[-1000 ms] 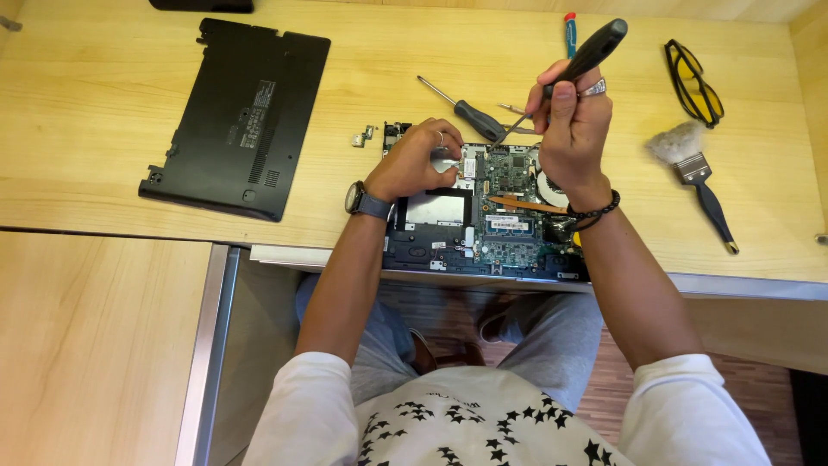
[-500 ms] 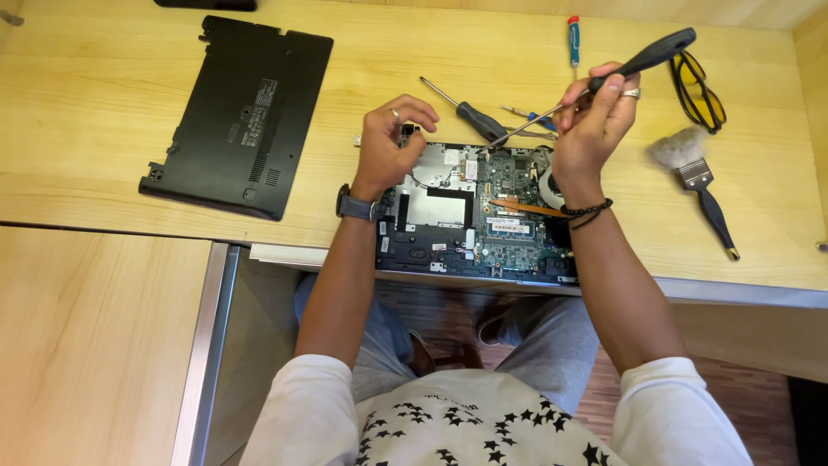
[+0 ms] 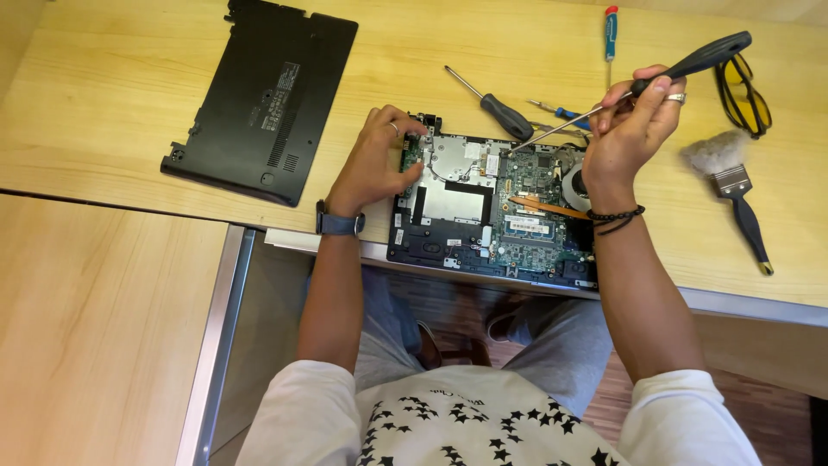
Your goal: Disassembling internal laptop components including removing a small circuit board and unscrewing the motherboard.
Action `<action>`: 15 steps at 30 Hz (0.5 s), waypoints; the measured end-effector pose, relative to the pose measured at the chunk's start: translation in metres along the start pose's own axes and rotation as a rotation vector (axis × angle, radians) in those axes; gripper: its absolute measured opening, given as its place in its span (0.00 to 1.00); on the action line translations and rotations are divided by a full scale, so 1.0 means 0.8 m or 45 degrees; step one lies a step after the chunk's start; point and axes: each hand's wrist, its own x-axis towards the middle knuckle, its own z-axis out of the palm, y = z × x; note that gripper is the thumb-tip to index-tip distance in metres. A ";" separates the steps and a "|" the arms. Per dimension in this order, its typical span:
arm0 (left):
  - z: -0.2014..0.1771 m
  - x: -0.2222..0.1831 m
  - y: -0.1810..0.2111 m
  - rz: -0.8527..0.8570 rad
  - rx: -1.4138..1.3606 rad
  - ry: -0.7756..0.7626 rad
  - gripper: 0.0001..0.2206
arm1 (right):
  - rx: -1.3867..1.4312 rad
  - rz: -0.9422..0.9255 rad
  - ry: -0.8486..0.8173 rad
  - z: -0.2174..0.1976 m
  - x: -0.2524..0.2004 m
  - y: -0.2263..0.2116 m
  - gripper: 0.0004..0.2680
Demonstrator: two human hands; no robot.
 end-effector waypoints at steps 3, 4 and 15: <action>0.007 -0.002 -0.006 -0.091 0.048 0.077 0.26 | -0.024 0.000 0.011 -0.001 0.000 -0.004 0.08; 0.011 0.000 -0.010 -0.130 0.081 0.118 0.24 | -0.051 -0.002 0.015 -0.002 -0.001 -0.004 0.08; 0.024 0.047 -0.061 -0.183 0.184 0.206 0.04 | -0.087 -0.028 0.005 0.000 -0.002 -0.001 0.08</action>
